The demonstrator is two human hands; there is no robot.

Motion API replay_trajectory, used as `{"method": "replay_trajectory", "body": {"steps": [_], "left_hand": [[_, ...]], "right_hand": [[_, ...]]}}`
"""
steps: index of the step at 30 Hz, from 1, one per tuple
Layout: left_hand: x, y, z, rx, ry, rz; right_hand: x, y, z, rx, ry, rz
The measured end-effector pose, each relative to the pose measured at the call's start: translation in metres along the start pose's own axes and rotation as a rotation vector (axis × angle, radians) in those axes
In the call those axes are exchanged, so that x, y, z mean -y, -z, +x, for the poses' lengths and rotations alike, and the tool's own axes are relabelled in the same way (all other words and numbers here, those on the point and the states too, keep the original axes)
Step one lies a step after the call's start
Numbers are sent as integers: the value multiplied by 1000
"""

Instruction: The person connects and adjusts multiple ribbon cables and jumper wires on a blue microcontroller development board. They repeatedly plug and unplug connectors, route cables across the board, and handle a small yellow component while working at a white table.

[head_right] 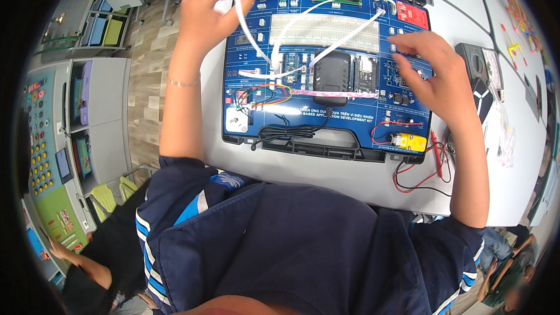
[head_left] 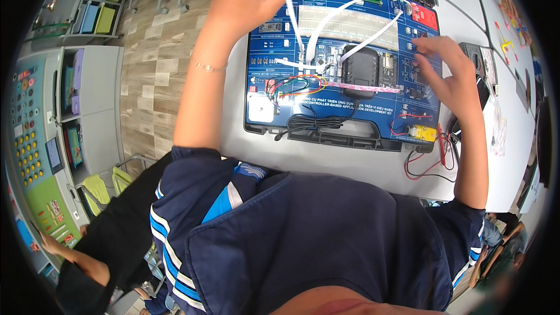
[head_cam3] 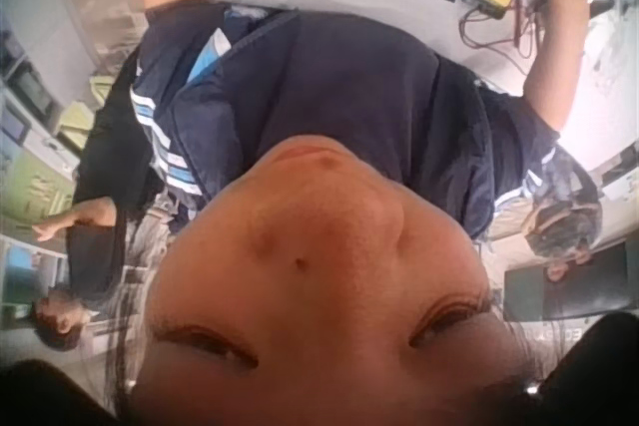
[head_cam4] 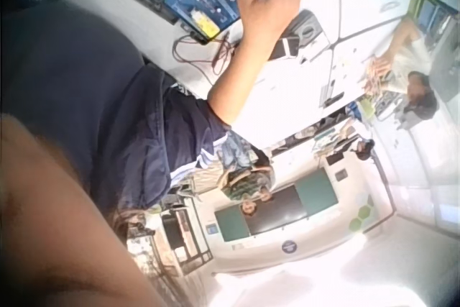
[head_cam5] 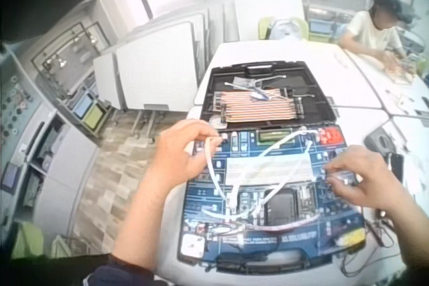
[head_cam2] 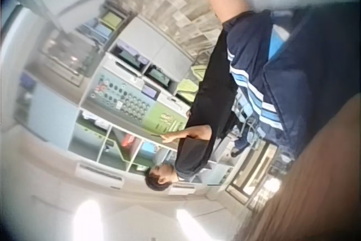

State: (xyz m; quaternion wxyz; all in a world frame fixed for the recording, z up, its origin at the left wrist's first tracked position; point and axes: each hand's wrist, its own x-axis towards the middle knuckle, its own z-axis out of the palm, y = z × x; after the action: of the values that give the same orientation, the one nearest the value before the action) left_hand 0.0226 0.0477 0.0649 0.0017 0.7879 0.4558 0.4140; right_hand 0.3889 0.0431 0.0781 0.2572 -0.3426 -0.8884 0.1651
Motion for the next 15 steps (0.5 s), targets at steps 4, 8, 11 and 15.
{"method": "replay_trajectory", "body": {"steps": [4, 8, 11, 15], "left_hand": [[-11, 14, -39, -239, 243, -144], [-6, 0, -62, -366, 392, -439], [-1, -10, -69, -392, 434, -557], [3, -25, -76, -406, 521, -710]], "right_hand": [[40, -8, 44, -24, 296, -75], [71, -44, 91, -31, 463, -46], [74, -67, 109, 242, 360, -127], [85, -79, 119, 609, 170, -64]]}}
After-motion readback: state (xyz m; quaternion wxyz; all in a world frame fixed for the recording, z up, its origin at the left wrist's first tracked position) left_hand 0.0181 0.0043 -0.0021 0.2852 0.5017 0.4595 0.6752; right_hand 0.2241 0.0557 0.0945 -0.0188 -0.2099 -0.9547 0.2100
